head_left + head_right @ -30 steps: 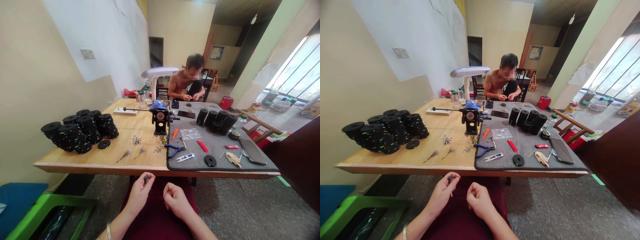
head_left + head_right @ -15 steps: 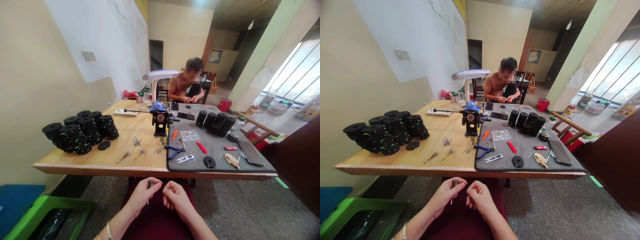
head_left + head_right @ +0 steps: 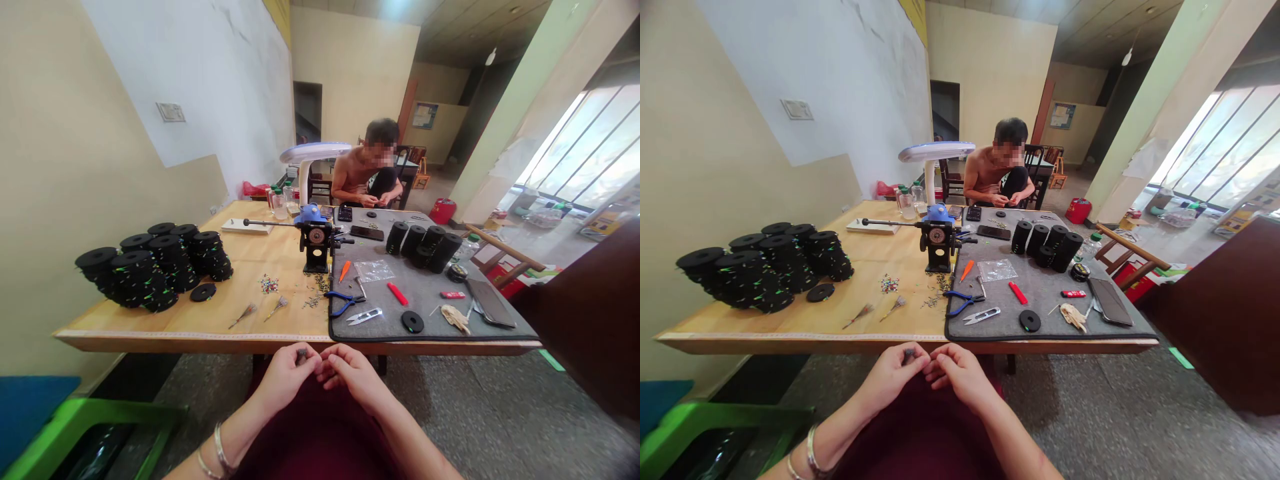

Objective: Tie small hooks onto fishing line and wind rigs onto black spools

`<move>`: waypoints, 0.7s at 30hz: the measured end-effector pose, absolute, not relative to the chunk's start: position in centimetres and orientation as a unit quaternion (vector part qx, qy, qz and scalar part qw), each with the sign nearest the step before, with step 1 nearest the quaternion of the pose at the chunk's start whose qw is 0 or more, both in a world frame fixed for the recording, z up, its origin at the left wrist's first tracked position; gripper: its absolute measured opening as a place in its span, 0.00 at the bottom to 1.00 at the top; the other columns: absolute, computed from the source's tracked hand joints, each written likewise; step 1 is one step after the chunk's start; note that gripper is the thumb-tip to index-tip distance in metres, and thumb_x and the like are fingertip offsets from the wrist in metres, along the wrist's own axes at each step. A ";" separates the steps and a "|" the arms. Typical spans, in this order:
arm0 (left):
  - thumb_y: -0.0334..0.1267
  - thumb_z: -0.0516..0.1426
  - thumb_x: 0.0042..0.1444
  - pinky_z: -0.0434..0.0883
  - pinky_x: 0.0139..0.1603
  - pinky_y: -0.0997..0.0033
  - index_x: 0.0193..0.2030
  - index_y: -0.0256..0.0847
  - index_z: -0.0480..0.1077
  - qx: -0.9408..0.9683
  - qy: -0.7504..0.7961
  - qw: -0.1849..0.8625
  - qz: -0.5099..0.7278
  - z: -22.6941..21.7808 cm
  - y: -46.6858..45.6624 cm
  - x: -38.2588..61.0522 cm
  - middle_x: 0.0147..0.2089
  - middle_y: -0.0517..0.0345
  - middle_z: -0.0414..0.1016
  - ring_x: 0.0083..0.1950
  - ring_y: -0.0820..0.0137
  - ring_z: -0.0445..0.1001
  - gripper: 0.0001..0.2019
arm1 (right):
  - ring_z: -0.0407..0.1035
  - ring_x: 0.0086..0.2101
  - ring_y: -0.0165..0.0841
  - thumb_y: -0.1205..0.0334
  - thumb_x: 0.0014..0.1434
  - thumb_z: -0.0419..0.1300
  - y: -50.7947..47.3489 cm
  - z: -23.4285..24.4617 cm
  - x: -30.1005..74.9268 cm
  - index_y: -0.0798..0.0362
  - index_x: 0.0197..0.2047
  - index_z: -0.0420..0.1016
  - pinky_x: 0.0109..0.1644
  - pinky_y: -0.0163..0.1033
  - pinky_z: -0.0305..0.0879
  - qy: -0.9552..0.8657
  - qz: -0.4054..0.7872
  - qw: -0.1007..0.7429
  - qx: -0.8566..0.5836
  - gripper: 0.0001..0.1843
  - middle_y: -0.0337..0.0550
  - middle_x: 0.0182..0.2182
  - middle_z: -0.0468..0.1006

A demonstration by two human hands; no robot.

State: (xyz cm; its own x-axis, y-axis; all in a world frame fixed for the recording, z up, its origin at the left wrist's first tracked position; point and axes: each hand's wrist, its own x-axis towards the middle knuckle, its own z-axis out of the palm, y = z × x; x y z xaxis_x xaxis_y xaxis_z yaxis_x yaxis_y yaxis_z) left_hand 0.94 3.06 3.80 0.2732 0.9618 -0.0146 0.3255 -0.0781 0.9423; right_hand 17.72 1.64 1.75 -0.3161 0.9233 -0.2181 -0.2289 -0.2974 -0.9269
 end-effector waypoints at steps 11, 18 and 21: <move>0.46 0.55 0.48 0.55 0.25 0.74 0.23 0.37 0.69 0.684 0.487 0.427 0.334 6.6 5.1 1.1 0.19 0.65 0.61 0.23 0.73 0.57 0.13 | 0.67 0.19 0.26 0.45 0.45 0.65 4.1 4.5 17.0 0.55 0.32 0.67 0.25 0.33 0.63 -0.518 0.648 0.365 -0.423 0.22 0.36 0.19 0.75; 0.46 0.54 0.49 0.54 0.25 0.74 0.24 0.38 0.68 0.701 0.486 0.401 0.333 6.9 5.1 0.8 0.19 0.66 0.59 0.23 0.73 0.56 0.13 | 0.53 0.12 0.21 0.49 0.51 0.61 3.7 4.0 16.7 0.52 0.27 0.61 0.16 0.28 0.46 -0.534 0.599 0.391 -0.450 0.17 0.28 0.11 0.66; 0.46 0.54 0.49 0.55 0.25 0.74 0.24 0.38 0.68 0.710 0.490 0.384 0.329 6.8 5.7 0.4 0.19 0.66 0.58 0.23 0.73 0.57 0.13 | 0.50 0.12 0.21 0.50 0.50 0.61 3.3 3.7 16.8 0.52 0.27 0.59 0.17 0.28 0.43 -0.517 0.601 0.414 -0.448 0.17 0.26 0.10 0.64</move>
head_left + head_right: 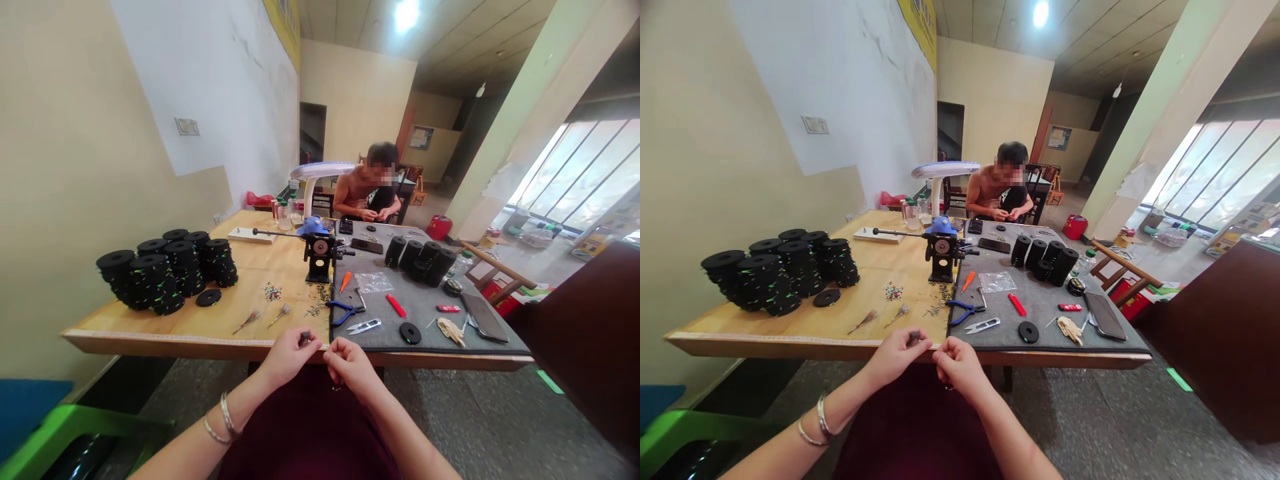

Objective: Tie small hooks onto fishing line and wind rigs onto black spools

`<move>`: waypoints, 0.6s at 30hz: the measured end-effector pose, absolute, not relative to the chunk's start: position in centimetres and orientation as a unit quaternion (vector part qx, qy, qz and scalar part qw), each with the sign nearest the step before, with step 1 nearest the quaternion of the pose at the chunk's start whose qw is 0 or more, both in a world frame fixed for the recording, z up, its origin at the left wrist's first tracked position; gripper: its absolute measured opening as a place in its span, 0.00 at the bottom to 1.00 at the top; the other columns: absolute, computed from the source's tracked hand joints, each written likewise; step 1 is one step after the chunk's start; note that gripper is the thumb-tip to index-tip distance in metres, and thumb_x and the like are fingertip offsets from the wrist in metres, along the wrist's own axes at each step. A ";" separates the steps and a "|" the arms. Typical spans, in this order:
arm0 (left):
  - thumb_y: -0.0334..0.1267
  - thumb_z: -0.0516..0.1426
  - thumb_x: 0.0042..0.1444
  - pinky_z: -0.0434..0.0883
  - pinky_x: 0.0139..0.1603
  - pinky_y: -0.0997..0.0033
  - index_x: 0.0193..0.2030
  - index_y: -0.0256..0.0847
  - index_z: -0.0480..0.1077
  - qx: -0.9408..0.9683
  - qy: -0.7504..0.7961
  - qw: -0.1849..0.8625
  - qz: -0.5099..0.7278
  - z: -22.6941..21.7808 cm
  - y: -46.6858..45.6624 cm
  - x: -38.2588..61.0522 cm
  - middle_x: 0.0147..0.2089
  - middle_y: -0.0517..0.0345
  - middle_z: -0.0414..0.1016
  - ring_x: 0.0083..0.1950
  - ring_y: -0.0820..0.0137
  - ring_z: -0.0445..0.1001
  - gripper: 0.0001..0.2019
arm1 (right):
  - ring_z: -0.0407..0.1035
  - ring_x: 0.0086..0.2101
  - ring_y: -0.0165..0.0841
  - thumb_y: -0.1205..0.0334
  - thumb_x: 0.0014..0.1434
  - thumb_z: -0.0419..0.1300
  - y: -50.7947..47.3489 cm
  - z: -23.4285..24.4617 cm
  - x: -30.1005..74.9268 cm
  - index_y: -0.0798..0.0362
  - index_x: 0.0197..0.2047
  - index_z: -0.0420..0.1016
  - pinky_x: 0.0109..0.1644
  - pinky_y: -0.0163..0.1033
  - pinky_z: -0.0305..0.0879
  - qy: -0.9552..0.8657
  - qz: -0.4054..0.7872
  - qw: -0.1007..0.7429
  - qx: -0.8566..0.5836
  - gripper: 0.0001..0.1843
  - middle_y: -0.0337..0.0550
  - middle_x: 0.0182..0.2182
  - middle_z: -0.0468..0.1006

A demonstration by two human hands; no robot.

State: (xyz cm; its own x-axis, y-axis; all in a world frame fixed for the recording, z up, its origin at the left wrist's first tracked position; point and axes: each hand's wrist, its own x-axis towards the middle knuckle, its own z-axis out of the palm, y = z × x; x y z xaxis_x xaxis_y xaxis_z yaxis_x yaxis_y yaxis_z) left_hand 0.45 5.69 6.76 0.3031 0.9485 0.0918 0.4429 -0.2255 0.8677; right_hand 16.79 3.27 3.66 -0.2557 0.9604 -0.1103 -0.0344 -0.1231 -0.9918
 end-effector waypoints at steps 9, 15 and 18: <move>0.40 0.55 0.50 0.58 0.27 0.72 0.33 0.38 0.71 0.733 0.559 0.266 0.282 5.5 9.4 -1.4 0.20 0.65 0.62 0.24 0.69 0.64 0.08 | 0.45 0.13 0.20 0.45 0.47 0.63 1.8 3.6 16.8 0.51 0.26 0.59 0.17 0.28 0.37 -0.436 0.606 0.490 -0.450 0.21 0.25 0.10 0.60; 0.29 0.58 0.45 0.65 0.38 0.68 0.45 0.38 0.71 0.745 0.593 0.198 0.234 4.7 10.8 -0.6 0.34 0.51 0.77 0.38 0.62 0.74 0.17 | 0.40 0.13 0.19 0.42 0.45 0.65 1.2 2.8 16.5 0.52 0.27 0.60 0.17 0.29 0.34 -0.402 0.597 0.521 -0.459 0.24 0.23 0.09 0.54; 0.27 0.58 0.46 0.66 0.43 0.66 0.48 0.37 0.70 0.751 0.596 0.173 0.228 4.5 10.9 0.1 0.42 0.47 0.77 0.45 0.59 0.74 0.20 | 0.40 0.13 0.19 0.40 0.44 0.66 1.0 2.3 16.3 0.52 0.26 0.60 0.17 0.28 0.34 -0.392 0.595 0.529 -0.460 0.26 0.23 0.09 0.52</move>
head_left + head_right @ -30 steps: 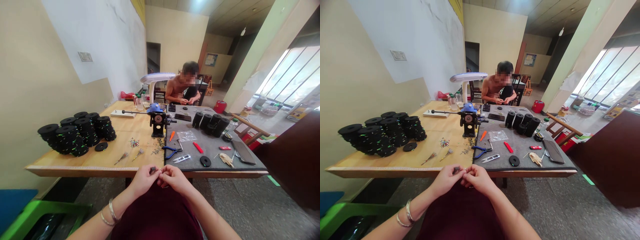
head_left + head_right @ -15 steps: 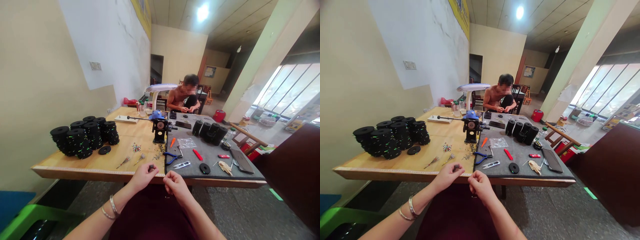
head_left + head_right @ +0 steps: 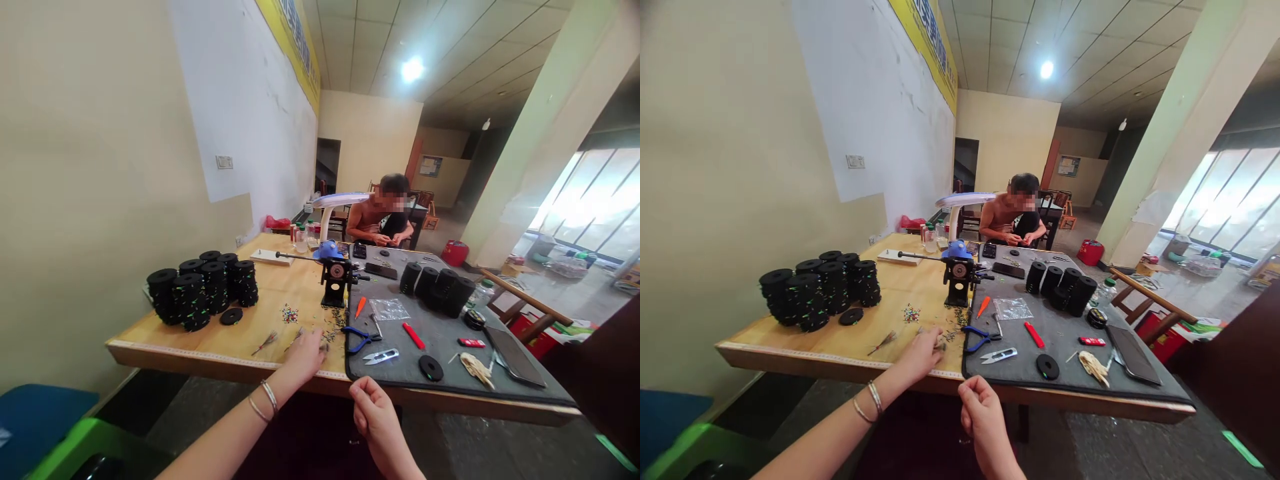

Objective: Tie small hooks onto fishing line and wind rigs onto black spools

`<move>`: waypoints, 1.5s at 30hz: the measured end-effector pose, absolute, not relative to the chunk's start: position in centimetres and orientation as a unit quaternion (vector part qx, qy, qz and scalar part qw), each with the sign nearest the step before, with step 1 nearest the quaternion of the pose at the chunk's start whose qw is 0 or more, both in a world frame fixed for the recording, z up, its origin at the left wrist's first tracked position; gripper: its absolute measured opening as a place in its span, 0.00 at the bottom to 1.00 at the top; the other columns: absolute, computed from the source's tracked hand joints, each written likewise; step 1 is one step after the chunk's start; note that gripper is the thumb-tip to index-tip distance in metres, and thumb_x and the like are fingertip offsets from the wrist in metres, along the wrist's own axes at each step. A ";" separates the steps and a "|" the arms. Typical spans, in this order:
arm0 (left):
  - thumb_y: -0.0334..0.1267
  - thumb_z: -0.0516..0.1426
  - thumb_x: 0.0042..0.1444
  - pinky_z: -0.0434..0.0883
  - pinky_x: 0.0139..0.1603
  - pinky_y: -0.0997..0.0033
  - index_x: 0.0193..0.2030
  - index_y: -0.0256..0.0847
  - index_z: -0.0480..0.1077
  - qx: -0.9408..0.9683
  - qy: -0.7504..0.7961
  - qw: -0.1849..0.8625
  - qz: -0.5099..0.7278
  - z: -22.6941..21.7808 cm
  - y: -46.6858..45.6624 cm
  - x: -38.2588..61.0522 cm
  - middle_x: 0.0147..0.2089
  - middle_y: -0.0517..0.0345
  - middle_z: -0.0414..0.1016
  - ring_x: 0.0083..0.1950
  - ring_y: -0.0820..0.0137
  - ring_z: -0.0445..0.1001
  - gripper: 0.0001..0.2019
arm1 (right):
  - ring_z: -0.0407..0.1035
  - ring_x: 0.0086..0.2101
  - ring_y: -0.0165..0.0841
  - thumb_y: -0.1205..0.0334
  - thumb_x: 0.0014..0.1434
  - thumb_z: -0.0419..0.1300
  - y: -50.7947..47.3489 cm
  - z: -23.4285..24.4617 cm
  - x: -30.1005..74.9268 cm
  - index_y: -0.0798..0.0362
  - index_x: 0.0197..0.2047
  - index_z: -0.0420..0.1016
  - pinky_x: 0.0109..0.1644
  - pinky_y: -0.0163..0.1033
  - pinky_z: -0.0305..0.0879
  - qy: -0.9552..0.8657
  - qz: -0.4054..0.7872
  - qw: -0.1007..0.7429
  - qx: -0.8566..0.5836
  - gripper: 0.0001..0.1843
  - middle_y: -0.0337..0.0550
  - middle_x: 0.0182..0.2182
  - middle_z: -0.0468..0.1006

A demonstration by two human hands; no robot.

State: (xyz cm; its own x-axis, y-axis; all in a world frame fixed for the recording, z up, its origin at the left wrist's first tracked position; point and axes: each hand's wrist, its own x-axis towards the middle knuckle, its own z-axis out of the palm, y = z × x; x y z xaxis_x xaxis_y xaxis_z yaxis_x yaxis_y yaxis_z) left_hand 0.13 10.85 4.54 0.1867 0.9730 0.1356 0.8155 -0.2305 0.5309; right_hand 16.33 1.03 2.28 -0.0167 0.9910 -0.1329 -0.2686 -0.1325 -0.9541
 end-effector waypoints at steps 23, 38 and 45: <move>0.26 0.56 0.50 0.66 0.45 0.68 0.43 0.40 0.69 0.693 0.653 0.140 0.270 4.0 12.2 -5.3 0.41 0.51 0.77 0.45 0.62 0.74 0.13 | 0.45 0.10 0.19 0.34 0.42 0.63 -0.1 0.3 14.7 0.52 0.26 0.60 0.14 0.28 0.36 -0.422 0.625 0.446 -0.481 0.29 0.30 0.11 0.65; 0.38 0.59 0.50 0.65 0.27 0.77 0.35 0.38 0.68 0.480 0.462 0.637 0.388 2.5 1.5 -2.6 0.27 0.62 0.69 0.28 0.74 0.69 0.08 | 0.47 0.09 0.19 0.39 0.46 0.63 -0.9 0.9 14.6 0.52 0.27 0.61 0.13 0.27 0.37 -0.411 0.621 0.470 -0.474 0.25 0.31 0.11 0.69; 0.38 0.66 0.43 0.61 0.27 0.78 0.31 0.37 0.71 0.318 0.409 0.759 0.393 0.5 -1.1 -0.4 0.27 0.61 0.69 0.28 0.76 0.67 0.11 | 0.51 0.09 0.19 0.41 0.46 0.63 -0.7 0.4 14.3 0.53 0.27 0.61 0.12 0.26 0.41 -0.418 0.631 0.439 -0.484 0.24 0.31 0.12 0.71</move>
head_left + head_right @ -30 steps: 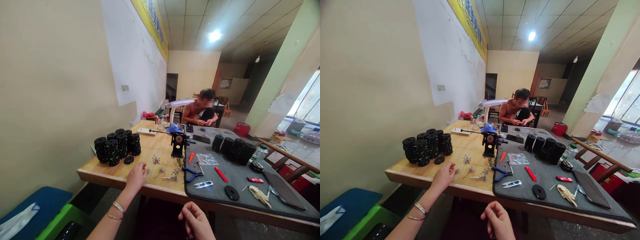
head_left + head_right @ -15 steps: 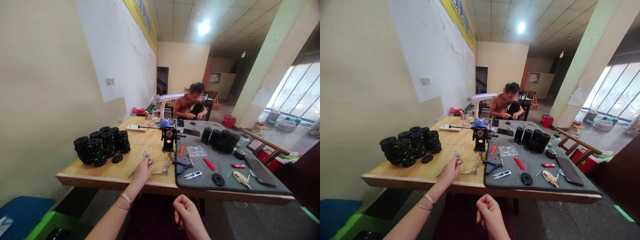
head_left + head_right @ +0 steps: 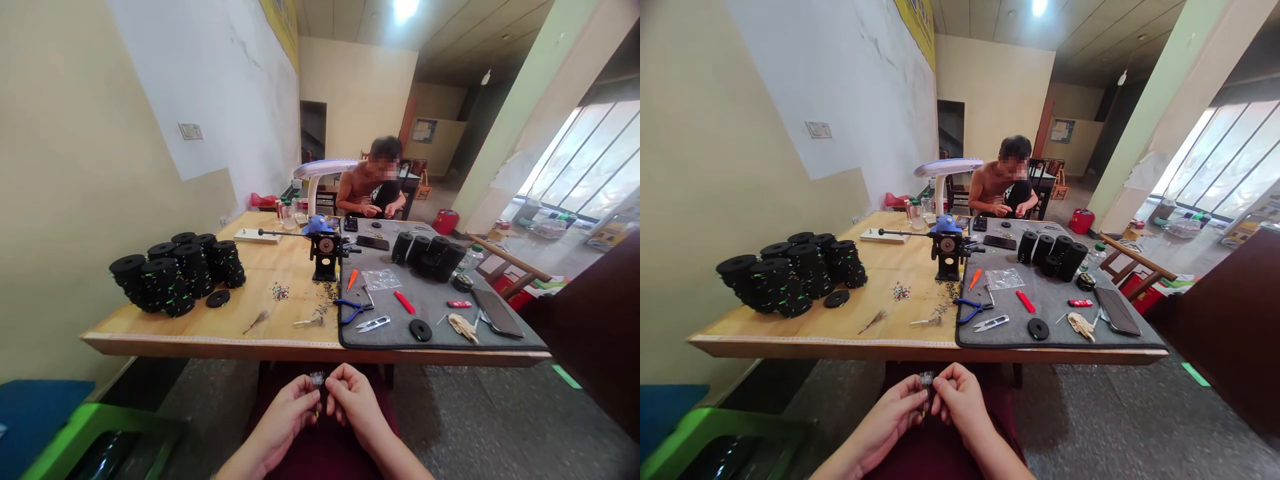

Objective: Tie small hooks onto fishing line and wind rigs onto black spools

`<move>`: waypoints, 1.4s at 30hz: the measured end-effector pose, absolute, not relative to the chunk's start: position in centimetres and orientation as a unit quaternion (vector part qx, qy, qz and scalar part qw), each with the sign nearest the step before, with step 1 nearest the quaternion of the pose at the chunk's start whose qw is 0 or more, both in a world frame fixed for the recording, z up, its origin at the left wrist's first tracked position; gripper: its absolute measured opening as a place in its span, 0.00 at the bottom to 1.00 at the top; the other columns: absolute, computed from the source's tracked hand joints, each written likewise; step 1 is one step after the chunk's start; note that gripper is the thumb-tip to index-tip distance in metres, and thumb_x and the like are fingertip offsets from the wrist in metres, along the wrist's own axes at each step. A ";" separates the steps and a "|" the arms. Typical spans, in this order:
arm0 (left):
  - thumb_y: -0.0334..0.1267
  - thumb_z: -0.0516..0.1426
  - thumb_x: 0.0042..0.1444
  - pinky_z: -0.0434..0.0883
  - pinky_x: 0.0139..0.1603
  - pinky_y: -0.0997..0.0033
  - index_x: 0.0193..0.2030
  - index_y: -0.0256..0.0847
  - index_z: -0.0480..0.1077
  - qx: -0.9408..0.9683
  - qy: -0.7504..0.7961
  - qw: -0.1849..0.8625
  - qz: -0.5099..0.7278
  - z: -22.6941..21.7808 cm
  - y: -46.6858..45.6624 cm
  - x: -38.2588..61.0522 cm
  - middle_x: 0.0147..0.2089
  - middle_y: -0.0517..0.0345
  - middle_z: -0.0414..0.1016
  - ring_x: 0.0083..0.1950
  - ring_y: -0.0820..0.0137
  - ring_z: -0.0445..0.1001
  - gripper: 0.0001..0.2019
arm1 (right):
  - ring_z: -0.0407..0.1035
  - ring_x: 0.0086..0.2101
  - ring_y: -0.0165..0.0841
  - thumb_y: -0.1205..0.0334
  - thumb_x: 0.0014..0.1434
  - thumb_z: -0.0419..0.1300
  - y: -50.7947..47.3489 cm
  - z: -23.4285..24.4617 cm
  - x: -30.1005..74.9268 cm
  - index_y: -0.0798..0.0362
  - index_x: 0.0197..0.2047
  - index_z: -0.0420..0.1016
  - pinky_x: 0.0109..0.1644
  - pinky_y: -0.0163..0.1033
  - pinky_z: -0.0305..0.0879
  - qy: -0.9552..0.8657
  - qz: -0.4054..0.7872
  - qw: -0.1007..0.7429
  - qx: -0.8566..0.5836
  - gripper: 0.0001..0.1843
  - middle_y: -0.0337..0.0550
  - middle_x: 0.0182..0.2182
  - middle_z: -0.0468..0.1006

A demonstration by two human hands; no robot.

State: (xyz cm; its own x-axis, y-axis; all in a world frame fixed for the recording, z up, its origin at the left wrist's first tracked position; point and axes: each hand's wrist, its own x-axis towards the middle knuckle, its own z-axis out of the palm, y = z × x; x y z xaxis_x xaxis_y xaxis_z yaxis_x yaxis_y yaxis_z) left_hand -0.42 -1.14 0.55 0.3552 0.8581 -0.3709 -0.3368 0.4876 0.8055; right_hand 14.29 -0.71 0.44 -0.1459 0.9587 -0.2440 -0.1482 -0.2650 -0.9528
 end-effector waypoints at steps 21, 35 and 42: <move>0.37 0.64 0.48 0.63 0.29 0.77 0.35 0.36 0.71 0.344 0.376 0.768 0.389 1.2 -1.2 0.0 0.30 0.58 0.73 0.30 0.74 0.69 0.09 | 0.52 0.09 0.20 0.41 0.45 0.63 -0.5 0.4 14.5 0.53 0.27 0.61 0.12 0.26 0.43 -0.418 0.624 0.436 -0.497 0.24 0.31 0.11 0.70; 0.41 0.66 0.43 0.60 0.24 0.79 0.29 0.37 0.68 0.307 0.431 0.725 0.440 -0.1 -0.5 0.2 0.23 0.65 0.67 0.24 0.78 0.65 0.13 | 0.53 0.09 0.19 0.40 0.46 0.62 -0.9 -0.1 14.4 0.53 0.26 0.61 0.12 0.26 0.42 -0.426 0.639 0.407 -0.495 0.24 0.31 0.11 0.70; 0.41 0.65 0.46 0.61 0.24 0.78 0.30 0.38 0.68 0.326 0.440 0.702 0.455 -0.6 -0.4 0.0 0.25 0.65 0.67 0.25 0.77 0.65 0.12 | 0.53 0.09 0.20 0.44 0.47 0.63 -1.4 0.0 14.1 0.54 0.26 0.63 0.12 0.26 0.41 -0.407 0.680 0.392 -0.468 0.22 0.33 0.11 0.71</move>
State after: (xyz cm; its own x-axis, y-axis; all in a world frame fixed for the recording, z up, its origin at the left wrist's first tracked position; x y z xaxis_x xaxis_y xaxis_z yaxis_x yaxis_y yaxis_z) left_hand -0.01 -0.38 -0.62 0.1986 0.9260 -0.3211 -0.3522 0.3732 0.8583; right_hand 14.12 -1.41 0.01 -0.2548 0.9135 -0.3173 -0.1528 -0.3620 -0.9196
